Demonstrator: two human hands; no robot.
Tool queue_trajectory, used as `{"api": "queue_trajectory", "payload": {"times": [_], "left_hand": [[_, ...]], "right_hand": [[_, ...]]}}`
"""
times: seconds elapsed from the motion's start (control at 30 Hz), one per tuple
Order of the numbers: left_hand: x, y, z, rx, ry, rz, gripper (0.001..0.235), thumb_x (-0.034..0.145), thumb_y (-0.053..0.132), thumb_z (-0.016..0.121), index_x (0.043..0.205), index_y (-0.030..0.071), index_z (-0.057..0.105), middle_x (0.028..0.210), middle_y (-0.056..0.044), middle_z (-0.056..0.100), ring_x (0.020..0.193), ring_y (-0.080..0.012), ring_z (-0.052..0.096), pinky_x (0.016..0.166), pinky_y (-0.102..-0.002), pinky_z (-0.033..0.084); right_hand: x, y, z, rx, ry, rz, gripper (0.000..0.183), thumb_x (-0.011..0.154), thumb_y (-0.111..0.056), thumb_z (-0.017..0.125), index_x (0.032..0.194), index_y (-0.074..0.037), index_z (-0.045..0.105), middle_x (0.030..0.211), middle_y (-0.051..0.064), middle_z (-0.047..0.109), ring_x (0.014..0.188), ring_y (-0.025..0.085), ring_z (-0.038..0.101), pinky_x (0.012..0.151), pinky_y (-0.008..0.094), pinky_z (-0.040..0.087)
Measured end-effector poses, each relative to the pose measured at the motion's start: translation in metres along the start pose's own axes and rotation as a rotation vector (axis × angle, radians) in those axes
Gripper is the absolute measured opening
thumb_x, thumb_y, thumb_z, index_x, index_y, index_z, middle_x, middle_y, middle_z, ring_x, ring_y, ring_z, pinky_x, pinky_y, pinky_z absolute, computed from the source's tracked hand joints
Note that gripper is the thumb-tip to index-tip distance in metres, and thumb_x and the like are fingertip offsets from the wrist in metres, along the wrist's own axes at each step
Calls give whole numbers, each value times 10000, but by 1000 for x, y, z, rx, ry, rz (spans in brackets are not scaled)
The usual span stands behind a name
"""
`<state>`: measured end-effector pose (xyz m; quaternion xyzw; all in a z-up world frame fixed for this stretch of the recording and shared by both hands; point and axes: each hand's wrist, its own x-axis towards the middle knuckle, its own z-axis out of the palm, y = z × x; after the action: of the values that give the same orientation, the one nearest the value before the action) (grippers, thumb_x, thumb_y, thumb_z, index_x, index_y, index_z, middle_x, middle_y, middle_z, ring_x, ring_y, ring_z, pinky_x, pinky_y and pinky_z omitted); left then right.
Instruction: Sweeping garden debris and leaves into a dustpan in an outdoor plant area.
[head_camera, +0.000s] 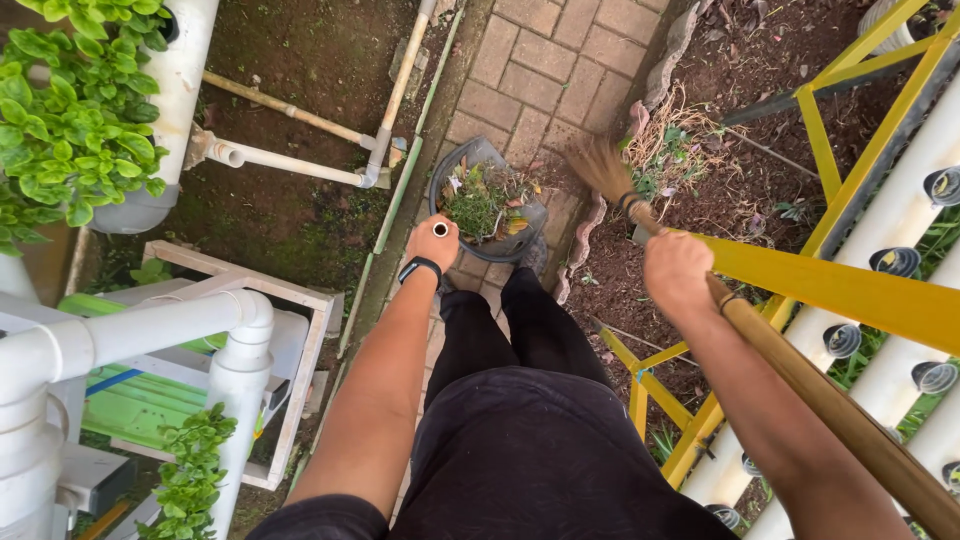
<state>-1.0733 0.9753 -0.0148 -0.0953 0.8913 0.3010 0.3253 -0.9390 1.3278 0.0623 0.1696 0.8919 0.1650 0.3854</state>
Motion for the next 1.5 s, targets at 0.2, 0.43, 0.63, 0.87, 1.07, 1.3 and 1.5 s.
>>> {"api": "queue_trajectory", "payload": {"times": [0.2, 0.43, 0.63, 0.87, 1.07, 1.3, 1.5], "left_hand": [[2, -12, 5, -24, 101, 28, 216, 925, 332, 666, 992, 146, 753, 1016, -136, 740, 972, -359, 690, 851, -477, 546], [9, -19, 18, -61, 78, 35, 244, 942, 360, 676, 959, 125, 740, 989, -122, 743, 945, -354, 679, 841, -482, 542], [18, -59, 22, -440, 86, 185, 255, 886, 307, 767, 931, 64, 703, 918, -111, 743, 876, -276, 707, 814, -415, 553], [-4, -54, -1, -433, 189, 224, 297, 896, 349, 746, 1041, 91, 719, 956, -107, 762, 910, -263, 731, 826, -380, 558], [-40, -25, -17, -144, 49, 173, 347, 873, 430, 764, 987, 104, 735, 972, -122, 754, 927, -317, 710, 829, -437, 547], [-42, -1, 0, -21, 39, 5, 316, 902, 452, 709, 960, 146, 763, 1008, -131, 751, 974, -363, 686, 846, -482, 539], [-3, 11, 6, -16, 56, 6, 267, 925, 377, 667, 1039, 150, 749, 1061, -138, 741, 1002, -361, 681, 866, -473, 546]], "right_hand": [[-34, 16, -38, 29, -82, -79, 364, 1132, -270, 398, 1163, -69, 700, 912, 81, 760, 799, 223, 791, 580, 356, 647], [-5, 25, -48, 84, 77, -62, 419, 1134, -280, 435, 991, -80, 775, 850, 99, 763, 784, 289, 758, 632, 428, 600], [14, -56, 20, -18, 194, -128, 249, 1032, -189, 550, 1008, -97, 780, 887, 69, 768, 789, 214, 755, 585, 349, 587], [-27, 18, -44, -99, 5, -165, 293, 1090, -231, 462, 1121, -75, 707, 815, 49, 723, 628, 114, 759, 503, 302, 596], [15, 32, -83, -65, 2, -85, 302, 1124, -251, 501, 1117, -86, 754, 858, 79, 781, 727, 187, 766, 576, 339, 572], [10, -60, -53, -184, 83, -168, 280, 992, -211, 624, 1222, -64, 687, 963, 67, 727, 837, 169, 741, 570, 304, 599], [-28, -41, -26, 18, 87, -174, 282, 1076, -195, 493, 1171, -77, 731, 1030, 97, 776, 919, 260, 774, 670, 385, 629]]}}
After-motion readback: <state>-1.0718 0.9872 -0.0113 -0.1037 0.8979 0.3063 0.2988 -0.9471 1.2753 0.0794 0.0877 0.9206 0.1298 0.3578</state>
